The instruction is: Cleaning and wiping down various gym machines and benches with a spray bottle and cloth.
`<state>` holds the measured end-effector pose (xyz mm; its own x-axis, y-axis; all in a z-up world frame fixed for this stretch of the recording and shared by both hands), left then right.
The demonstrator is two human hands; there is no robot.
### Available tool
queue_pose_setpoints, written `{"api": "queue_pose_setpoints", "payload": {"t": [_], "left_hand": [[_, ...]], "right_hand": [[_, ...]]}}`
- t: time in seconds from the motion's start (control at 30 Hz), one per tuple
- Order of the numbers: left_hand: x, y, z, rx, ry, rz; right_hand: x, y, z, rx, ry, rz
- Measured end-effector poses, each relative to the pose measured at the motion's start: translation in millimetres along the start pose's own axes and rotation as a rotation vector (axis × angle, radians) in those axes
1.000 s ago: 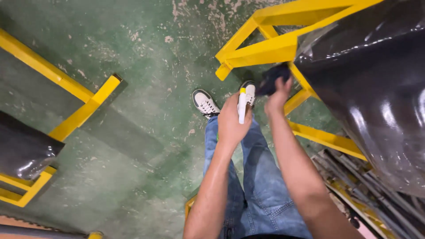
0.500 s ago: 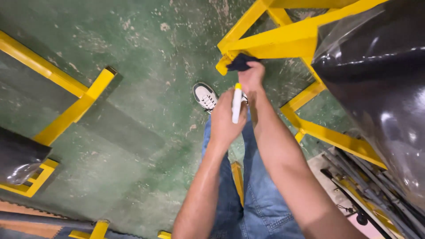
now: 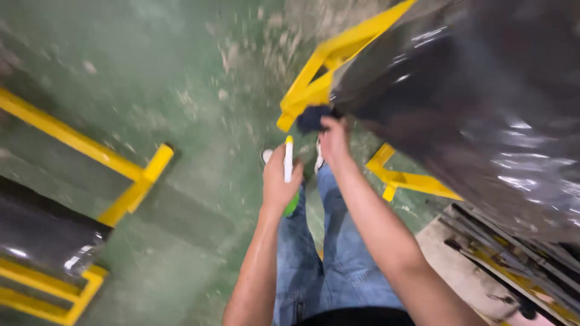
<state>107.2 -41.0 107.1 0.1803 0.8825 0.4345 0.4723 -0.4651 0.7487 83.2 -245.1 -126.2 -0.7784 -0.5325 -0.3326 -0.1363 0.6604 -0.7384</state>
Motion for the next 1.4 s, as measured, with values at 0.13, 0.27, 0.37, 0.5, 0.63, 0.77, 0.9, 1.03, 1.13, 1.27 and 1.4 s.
{"api": "queue_pose_setpoints", "payload": {"t": [0.13,0.27,0.37,0.5,0.63,0.77,0.9,1.03,1.13,1.27,1.4], "left_hand": [[23,52,-30,-0.09,-0.079,0.136],[58,114,-72,-0.142,-0.144,0.129],[68,140,-91,-0.212,-0.168,0.144],[65,166,-105,-0.261,-0.207,0.133],[42,196,-119,-0.279,-0.276,0.233],[8,253,-147,-0.376,-0.384,0.165],[-40,271,-172,-0.473,-0.442,0.225],[-81,303,-201,-0.399,-0.488,0.236],[-113,311,-212,-0.358,-0.586,0.234],[-146,295,-212,-0.384,-0.478,0.291],[-143,314,-223,-0.528,-0.346,0.195]], "right_hand": [[78,-3,-31,0.111,-0.002,-0.018],[-43,-154,-135,0.199,-0.333,-0.317],[-35,-203,-146,0.338,-0.422,-0.538],[-12,-267,-161,0.474,-0.37,-0.791],[9,-325,-192,0.488,-0.306,-0.795],[36,-411,-212,0.701,-0.184,-0.965],[87,-479,-215,0.814,0.018,-0.88],[106,-539,-226,1.041,0.016,-1.207],[124,-560,-216,1.002,0.006,-1.152],[137,-555,-190,1.072,-0.161,-1.325],[74,-550,-192,1.034,-0.409,-1.768]]}}
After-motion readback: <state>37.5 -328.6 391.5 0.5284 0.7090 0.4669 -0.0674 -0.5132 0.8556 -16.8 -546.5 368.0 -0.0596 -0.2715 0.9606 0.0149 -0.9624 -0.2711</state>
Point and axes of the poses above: each hand's wrist, its own z-axis towards the middle knuckle, its own x-axis out of the back of the hand, y = z × x, the point moved 8 cm from there along z, towards the middle knuckle, and after that the axes turned 14 degrees about x, right-handed, at the moved point
